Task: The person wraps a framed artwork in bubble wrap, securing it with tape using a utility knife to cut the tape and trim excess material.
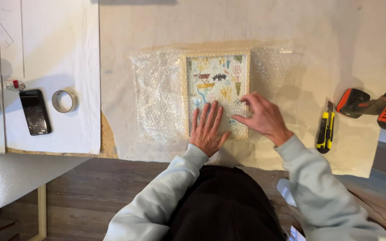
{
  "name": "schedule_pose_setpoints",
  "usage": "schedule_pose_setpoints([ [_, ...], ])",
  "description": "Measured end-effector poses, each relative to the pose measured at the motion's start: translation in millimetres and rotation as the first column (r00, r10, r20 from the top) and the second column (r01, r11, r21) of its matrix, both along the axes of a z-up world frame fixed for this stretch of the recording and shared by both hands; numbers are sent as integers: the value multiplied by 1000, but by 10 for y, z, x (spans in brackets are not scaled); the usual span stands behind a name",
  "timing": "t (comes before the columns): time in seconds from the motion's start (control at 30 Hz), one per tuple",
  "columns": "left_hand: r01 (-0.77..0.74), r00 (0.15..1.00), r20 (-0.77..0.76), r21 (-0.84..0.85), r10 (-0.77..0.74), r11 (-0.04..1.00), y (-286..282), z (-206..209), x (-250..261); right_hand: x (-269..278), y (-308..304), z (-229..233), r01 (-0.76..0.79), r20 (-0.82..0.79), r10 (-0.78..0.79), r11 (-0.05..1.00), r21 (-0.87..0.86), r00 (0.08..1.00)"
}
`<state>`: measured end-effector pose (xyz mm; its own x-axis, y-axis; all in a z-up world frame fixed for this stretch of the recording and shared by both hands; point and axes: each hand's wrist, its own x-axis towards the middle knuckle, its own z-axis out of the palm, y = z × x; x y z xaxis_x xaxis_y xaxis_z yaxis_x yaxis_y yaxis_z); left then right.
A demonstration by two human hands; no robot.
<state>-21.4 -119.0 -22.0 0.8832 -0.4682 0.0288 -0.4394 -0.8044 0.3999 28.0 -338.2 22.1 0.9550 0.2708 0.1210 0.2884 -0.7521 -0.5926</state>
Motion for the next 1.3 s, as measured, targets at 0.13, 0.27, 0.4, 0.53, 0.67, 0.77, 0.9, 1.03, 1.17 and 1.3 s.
schedule_pose_setpoints([
  [0.13,-16,999,-38,20,17,1000,-37,8,20,-176,-419,-92,40,-114,-36,999,34,993],
  [0.27,-10,1000,-11,16,10,1000,-60,20,7,-222,-725,-277,140,-442,-46,973,183,896],
  [0.4,-14,1000,-3,37,14,999,-82,33,-3,-102,-881,-278,133,-501,-26,975,179,865],
  [0.53,-17,1000,17,70,16,997,-134,20,16,-66,-929,-370,221,-679,-80,967,123,730],
  [0.67,-32,999,21,79,31,996,-160,-17,-6,-128,-1137,-744,153,-338,-182,982,-110,923],
  [0.77,-51,998,25,81,50,995,-174,-34,3,-26,-1357,-889,356,-173,-391,912,-204,904],
  [0.9,-75,997,24,62,73,995,-206,-41,0,199,-1415,-902,688,-426,-571,697,200,702],
  [1.03,-76,997,6,74,76,994,-225,-53,-33,281,-1251,-1170,405,-221,-371,904,139,902],
  [1.17,-88,996,15,63,88,994,-253,-54,-4,305,-1502,-1426,632,-524,-418,696,341,743],
  [1.3,-96,995,0,86,96,992,-242,-31,-53,164,-1548,-1239,634,-317,-571,758,151,757],
])
